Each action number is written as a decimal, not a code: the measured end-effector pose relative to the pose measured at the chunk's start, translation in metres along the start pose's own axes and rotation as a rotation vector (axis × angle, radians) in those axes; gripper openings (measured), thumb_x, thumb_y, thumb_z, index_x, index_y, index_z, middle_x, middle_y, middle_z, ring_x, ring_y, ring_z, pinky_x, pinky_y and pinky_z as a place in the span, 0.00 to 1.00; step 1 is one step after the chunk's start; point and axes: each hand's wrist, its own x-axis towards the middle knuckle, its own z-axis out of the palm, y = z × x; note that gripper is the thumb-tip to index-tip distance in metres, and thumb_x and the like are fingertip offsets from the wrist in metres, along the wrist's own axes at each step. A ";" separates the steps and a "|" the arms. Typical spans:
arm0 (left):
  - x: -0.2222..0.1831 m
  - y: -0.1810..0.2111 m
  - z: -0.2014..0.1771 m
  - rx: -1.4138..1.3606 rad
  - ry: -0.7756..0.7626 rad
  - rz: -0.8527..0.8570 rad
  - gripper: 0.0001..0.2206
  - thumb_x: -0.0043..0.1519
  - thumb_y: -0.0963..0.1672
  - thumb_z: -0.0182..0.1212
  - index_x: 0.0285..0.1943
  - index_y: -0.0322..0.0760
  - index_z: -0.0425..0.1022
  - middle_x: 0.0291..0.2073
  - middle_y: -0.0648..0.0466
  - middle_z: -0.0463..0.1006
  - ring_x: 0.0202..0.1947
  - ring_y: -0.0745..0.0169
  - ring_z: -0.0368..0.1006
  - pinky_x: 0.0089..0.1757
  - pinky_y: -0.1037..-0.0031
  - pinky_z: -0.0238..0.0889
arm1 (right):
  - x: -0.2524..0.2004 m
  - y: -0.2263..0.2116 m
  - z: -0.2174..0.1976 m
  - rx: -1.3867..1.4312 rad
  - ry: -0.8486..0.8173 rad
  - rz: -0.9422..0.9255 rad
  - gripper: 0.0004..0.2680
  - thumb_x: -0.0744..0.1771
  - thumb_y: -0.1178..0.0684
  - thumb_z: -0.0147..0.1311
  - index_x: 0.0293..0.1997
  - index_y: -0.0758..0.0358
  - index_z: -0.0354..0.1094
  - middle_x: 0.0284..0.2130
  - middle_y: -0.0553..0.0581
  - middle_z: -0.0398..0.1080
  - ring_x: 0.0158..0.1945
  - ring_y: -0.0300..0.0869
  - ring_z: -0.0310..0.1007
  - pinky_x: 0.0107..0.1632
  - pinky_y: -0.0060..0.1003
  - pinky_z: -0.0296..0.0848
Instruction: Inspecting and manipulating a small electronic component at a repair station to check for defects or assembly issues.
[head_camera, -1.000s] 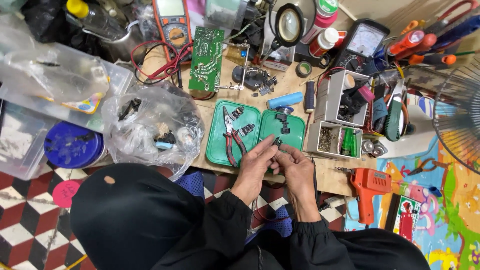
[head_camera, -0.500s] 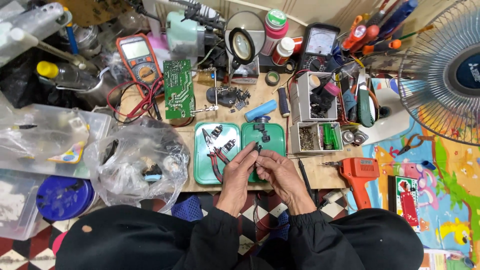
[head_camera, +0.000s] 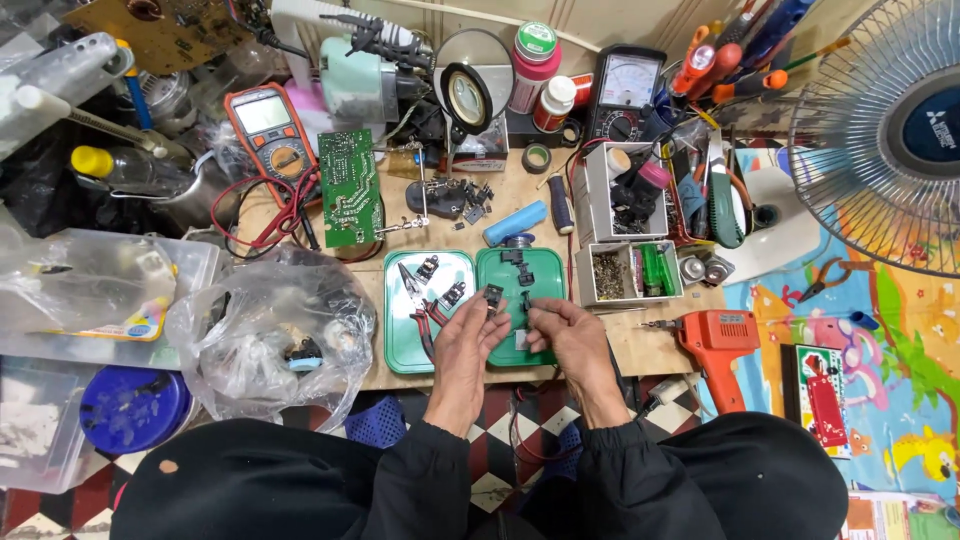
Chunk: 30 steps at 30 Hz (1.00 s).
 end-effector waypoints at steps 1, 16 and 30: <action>-0.004 0.004 0.003 0.001 0.003 0.002 0.22 0.73 0.46 0.61 0.75 0.33 0.76 0.64 0.34 0.83 0.54 0.52 0.83 0.60 0.63 0.78 | -0.004 -0.004 0.000 0.001 -0.003 0.002 0.13 0.69 0.62 0.63 0.58 0.82 0.74 0.28 0.67 0.80 0.24 0.42 0.81 0.30 0.30 0.84; -0.047 0.041 0.024 0.177 -0.141 0.107 0.21 0.74 0.43 0.58 0.77 0.36 0.75 0.56 0.37 0.85 0.46 0.59 0.83 0.51 0.70 0.83 | -0.054 -0.065 0.008 0.316 -0.028 -0.146 0.13 0.70 0.64 0.62 0.63 0.75 0.77 0.42 0.67 0.80 0.39 0.40 0.82 0.43 0.27 0.82; -0.053 0.041 0.038 0.338 -0.065 0.083 0.15 0.69 0.45 0.64 0.59 0.35 0.89 0.53 0.43 0.85 0.40 0.62 0.76 0.38 0.78 0.79 | -0.057 -0.054 0.019 0.232 0.099 -0.273 0.07 0.69 0.64 0.65 0.51 0.75 0.80 0.36 0.67 0.82 0.35 0.42 0.85 0.37 0.26 0.82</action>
